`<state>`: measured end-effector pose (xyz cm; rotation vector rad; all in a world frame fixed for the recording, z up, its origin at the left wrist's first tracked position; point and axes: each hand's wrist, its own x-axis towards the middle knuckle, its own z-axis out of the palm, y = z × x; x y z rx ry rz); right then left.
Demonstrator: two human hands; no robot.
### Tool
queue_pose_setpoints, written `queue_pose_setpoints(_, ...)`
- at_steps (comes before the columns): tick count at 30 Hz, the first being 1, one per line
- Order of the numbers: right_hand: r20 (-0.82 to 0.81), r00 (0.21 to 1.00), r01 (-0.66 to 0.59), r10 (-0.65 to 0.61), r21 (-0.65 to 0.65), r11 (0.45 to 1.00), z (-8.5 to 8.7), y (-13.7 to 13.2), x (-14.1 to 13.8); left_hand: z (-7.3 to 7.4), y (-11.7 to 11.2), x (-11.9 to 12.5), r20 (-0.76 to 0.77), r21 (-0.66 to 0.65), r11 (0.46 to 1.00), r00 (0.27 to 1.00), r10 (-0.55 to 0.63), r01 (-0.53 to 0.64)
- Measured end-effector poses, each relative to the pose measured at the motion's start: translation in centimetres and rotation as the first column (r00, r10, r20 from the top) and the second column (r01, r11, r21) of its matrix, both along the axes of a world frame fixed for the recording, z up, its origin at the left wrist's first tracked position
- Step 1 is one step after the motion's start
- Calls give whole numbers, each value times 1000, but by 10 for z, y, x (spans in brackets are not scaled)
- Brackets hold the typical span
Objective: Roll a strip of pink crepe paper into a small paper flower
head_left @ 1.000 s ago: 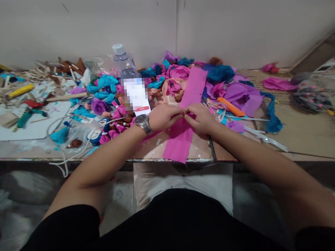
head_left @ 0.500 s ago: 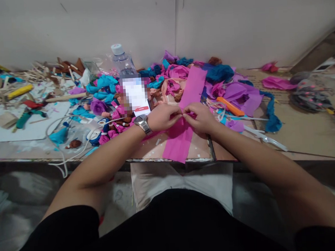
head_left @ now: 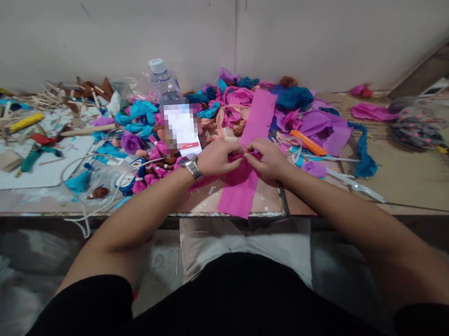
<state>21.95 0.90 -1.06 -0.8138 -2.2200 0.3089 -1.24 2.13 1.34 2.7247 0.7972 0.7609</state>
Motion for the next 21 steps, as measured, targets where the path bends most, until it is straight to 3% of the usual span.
queue_pose_setpoints(21,-34,999,34,-32,76,997,1,2,1,10,-3,-1,41,-168,986,999,-11,18)
